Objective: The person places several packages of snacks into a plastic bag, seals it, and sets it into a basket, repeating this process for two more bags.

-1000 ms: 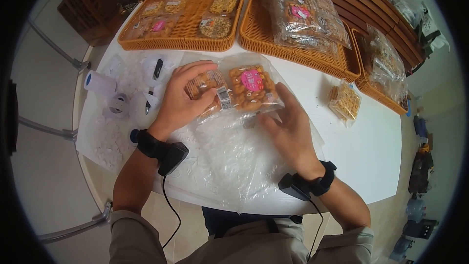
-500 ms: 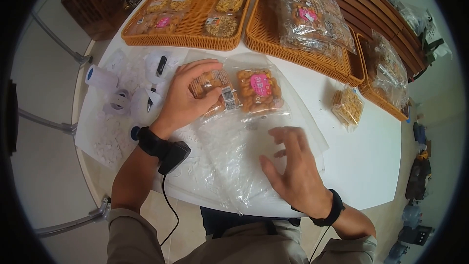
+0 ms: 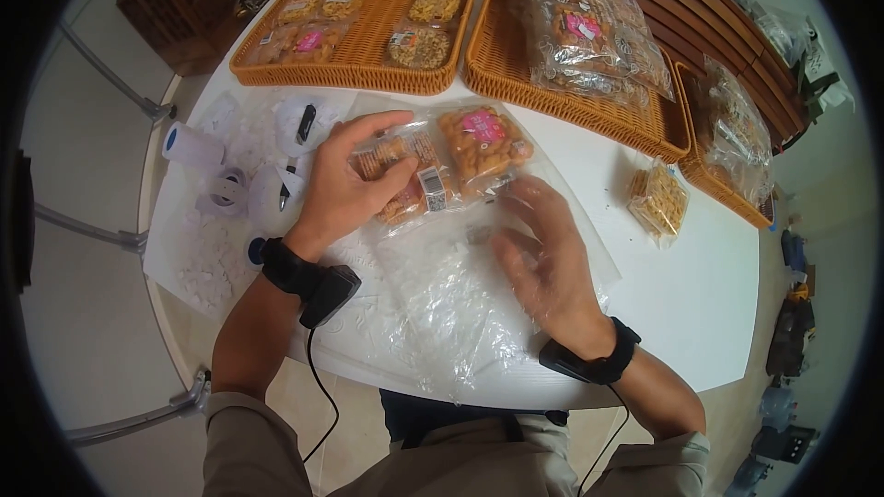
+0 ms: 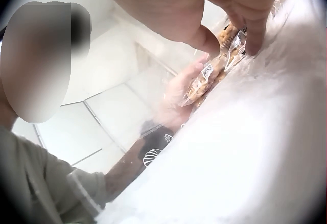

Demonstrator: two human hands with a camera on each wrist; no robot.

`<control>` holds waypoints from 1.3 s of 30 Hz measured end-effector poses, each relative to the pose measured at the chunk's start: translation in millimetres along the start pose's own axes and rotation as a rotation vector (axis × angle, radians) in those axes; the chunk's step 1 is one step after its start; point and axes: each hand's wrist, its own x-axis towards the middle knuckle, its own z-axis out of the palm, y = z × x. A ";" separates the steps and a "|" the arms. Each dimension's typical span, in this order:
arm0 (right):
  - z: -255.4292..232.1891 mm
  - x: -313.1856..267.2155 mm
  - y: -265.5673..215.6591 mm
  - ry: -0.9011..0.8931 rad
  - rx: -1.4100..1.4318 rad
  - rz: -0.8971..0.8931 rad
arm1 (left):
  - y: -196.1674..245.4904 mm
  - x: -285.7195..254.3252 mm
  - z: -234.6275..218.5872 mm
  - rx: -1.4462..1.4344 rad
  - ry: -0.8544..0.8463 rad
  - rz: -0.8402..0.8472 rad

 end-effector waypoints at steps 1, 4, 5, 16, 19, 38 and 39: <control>0.7 -0.8 -0.6 0.021 0.075 0.033 | -0.7 0.3 -0.3 -0.010 0.008 0.008; -6.4 -3.7 4.5 -0.024 0.071 0.047 | -4.7 1.5 -0.5 -0.048 0.036 0.006; -5.6 -3.5 2.7 -0.035 0.092 0.061 | -6.3 2.3 0.4 -0.067 0.046 -0.011; -3.9 2.7 4.4 -0.072 -0.133 -0.051 | -1.9 4.9 -6.6 0.263 0.114 0.138; 0.1 8.9 -16.6 -0.033 -0.344 -0.120 | -8.3 5.9 -5.3 0.279 0.120 0.166; -1.0 14.2 -23.8 -0.094 -0.070 0.039 | -4.7 1.4 -5.7 0.330 -0.065 0.043; -0.5 16.0 -25.1 -0.102 0.015 0.106 | -3.7 1.5 -5.6 0.328 -0.078 0.044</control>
